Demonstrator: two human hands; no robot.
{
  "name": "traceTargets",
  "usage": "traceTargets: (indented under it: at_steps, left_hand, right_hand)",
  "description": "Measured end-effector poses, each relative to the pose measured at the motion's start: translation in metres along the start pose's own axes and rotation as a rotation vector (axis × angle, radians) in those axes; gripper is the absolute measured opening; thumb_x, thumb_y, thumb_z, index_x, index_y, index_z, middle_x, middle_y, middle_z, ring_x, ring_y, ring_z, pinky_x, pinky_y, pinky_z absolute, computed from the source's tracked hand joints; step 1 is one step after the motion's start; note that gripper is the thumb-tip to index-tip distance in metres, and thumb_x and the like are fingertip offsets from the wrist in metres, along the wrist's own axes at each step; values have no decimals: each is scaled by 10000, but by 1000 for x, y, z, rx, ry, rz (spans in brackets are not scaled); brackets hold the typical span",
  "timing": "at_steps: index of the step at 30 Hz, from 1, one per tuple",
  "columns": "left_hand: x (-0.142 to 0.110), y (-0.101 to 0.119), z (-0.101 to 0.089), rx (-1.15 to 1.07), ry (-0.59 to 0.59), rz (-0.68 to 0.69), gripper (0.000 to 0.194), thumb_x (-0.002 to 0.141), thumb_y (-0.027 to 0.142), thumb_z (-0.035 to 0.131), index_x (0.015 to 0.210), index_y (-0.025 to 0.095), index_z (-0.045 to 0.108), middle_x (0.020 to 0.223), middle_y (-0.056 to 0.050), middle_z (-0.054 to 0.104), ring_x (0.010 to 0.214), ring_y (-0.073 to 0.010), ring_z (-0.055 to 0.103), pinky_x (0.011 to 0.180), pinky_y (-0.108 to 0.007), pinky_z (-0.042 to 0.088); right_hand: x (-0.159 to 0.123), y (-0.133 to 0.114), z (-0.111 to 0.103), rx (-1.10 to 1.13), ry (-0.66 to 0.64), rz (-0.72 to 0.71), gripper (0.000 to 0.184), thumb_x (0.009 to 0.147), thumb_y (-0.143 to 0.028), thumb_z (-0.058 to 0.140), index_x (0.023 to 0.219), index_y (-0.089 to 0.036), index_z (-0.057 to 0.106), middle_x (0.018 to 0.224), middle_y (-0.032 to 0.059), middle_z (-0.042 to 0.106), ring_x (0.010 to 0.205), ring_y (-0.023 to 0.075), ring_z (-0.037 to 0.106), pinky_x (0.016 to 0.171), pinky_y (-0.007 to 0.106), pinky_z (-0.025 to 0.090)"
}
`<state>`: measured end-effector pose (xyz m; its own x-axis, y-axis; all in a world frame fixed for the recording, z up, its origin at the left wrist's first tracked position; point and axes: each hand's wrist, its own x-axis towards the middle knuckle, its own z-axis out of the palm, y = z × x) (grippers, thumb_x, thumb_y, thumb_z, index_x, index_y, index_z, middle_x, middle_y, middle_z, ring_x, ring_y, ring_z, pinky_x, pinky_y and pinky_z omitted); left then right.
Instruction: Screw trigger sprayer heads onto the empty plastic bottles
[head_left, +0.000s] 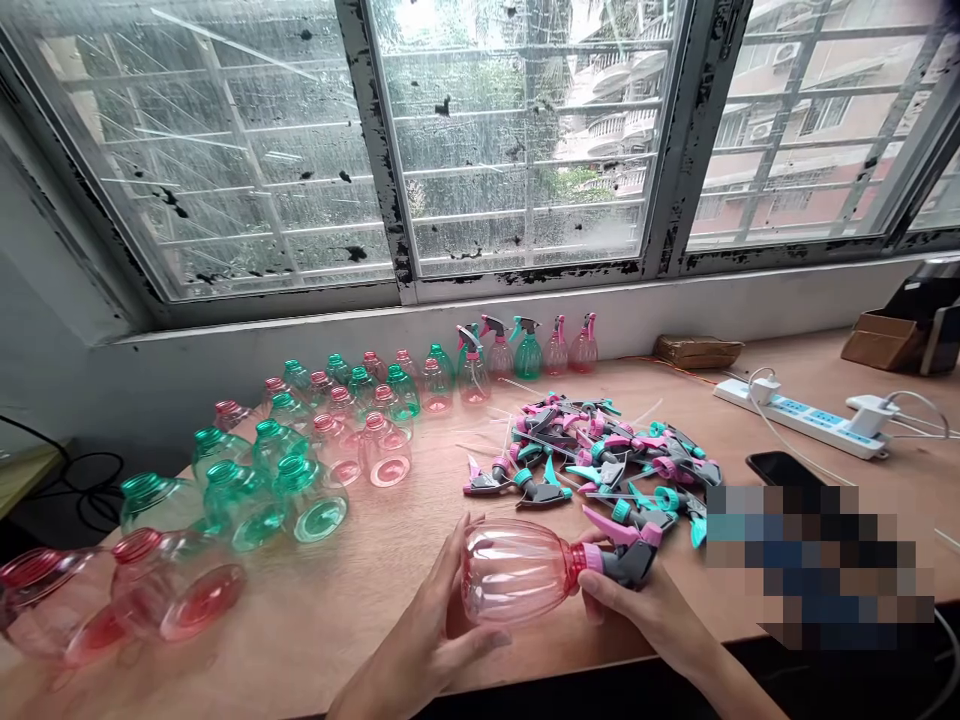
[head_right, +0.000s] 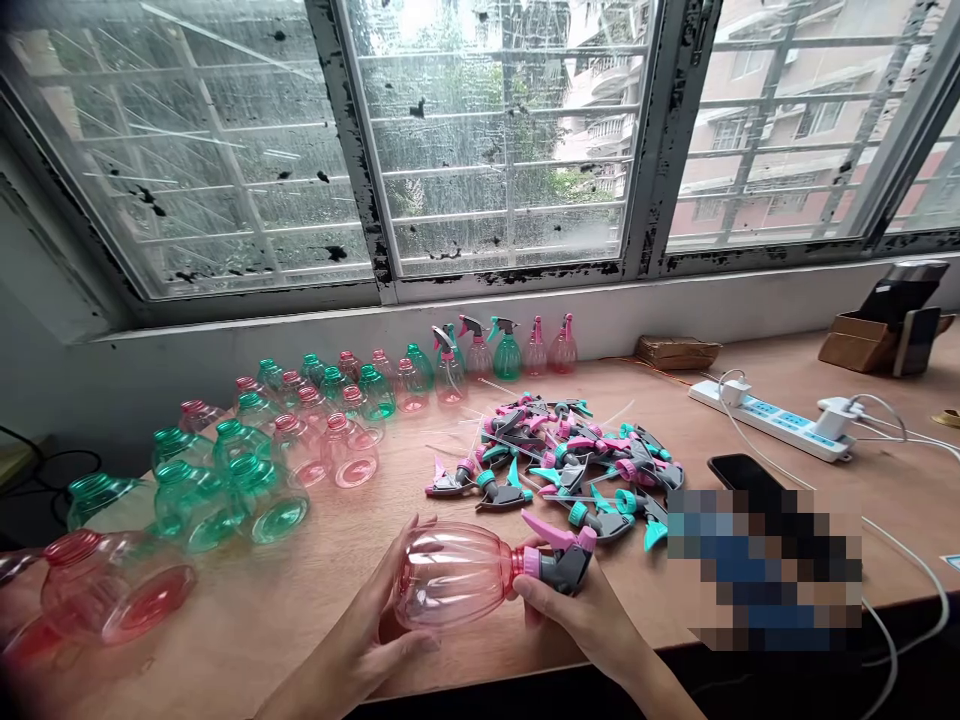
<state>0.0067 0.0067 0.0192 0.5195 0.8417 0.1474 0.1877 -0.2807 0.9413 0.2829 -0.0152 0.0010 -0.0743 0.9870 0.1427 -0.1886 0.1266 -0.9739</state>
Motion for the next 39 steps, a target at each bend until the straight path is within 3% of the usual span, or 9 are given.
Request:
traceTargets:
  at_steps: [4,6,10,14,22,26,29,33,39]
  left_hand:
    - [0,-1,1,17,-13,58,899,969,385,640,1588,458,-8,1635,-80,315,1322,-263,544,1140,-443,412]
    - [-1,0,2,35,-14,43,931,962,368,657,1581,475,-31,1617,-78,341,1257,-244,589,1115,-427,438]
    - [-2,5,1,1,-17,17,1113,889,390,755,1578,433,-119,1668,-91,251,1383,-306,495,1201,-476,329]
    - [0,2,1,47,2,26,1028,903,420,726,1612,362,-16,1683,-97,226,1515,-351,284,1251,-516,210]
    - [-2,3,2,109,-16,44,916,980,321,621,1583,465,-53,1696,-74,175,1351,-280,527,1173,-473,377]
    - [-1,4,1,113,-10,11,1077,929,327,704,1575,420,-153,1689,-82,219,1482,-305,370,1236,-513,252]
    - [-1,2,0,121,0,-13,1143,866,380,776,1593,385,-106,1703,-78,182,1551,-323,206,1266,-528,136]
    - [-1,0,0,113,17,13,1014,891,401,738,1614,364,28,1699,-85,193,1545,-334,224,1267,-516,152]
    - [1,-8,2,67,22,76,906,964,381,642,1598,427,-3,1691,-77,224,1523,-312,301,1245,-514,214]
  right_hand:
    - [0,1,0,-16,10,8,421,848,-468,783,1118,-192,614,594,-24,691,543,162,594,561,301,486]
    - [-1,2,-1,-18,15,13,453,848,-468,783,1158,-194,599,592,-23,697,545,163,594,568,303,481]
    - [-1,7,-2,-21,-20,44,396,829,-471,797,1057,-176,665,595,-13,690,561,157,582,577,298,462]
    - [-1,8,-3,-28,-29,53,381,822,-460,805,1042,-169,693,605,-10,697,567,159,581,582,299,456]
    - [0,4,-2,-26,-18,34,376,850,-447,784,1065,-164,661,606,-12,707,563,156,587,589,302,472]
    - [0,5,-2,-29,-18,36,359,841,-451,793,1033,-168,683,610,-12,704,560,151,586,579,296,470]
    - [0,6,-2,-16,-18,48,346,830,-475,798,972,-174,703,600,-17,697,561,146,587,581,292,476]
    - [0,5,-1,1,-11,47,353,830,-479,798,996,-182,701,599,-23,693,559,147,589,580,295,481]
    - [0,4,0,-10,-10,50,340,830,-467,799,970,-174,698,594,-19,689,555,144,581,579,290,475]
